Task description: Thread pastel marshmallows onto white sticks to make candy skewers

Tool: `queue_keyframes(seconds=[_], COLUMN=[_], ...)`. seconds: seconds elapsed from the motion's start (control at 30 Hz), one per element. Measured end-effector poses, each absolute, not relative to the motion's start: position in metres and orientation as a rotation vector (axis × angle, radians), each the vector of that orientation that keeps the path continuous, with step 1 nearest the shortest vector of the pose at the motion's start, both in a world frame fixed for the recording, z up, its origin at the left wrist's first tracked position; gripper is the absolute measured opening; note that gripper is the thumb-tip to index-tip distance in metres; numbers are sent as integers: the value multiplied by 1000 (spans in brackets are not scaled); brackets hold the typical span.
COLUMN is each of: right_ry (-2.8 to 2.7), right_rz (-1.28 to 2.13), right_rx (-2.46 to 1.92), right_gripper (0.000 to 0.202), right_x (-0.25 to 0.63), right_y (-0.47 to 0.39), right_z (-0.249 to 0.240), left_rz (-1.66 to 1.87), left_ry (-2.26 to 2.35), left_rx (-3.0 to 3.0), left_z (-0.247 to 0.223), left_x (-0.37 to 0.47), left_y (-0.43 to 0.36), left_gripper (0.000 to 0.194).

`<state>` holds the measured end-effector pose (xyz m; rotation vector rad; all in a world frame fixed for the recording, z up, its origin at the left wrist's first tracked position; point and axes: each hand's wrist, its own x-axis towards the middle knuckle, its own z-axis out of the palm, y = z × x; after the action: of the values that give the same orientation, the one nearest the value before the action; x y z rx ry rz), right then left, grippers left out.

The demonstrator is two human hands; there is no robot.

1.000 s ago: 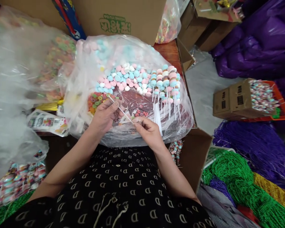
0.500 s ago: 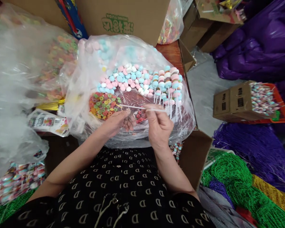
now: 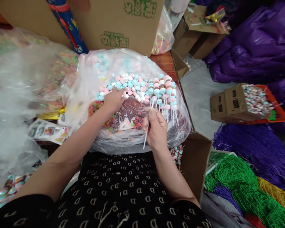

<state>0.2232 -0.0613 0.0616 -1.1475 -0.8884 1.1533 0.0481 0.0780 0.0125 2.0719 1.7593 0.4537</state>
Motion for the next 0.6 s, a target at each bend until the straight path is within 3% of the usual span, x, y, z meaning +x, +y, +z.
queue_keyframes(seconds=[0.17, 0.3, 0.6], right_ry=[-926, -920, -1020], right_rz=[1313, 1421, 1380], right_rx=[-1234, -1261, -1305], right_gripper=[39, 34, 40], right_x=[228, 228, 221], right_y=[-62, -61, -49], right_z=[53, 45, 22], left_rz=[450, 529, 1038], left_ry=[1721, 1561, 1061], left_rx=[2153, 2206, 1857], left_z=[3, 6, 15], left_x=[45, 29, 38], left_y=[85, 70, -1], left_gripper=[32, 23, 23])
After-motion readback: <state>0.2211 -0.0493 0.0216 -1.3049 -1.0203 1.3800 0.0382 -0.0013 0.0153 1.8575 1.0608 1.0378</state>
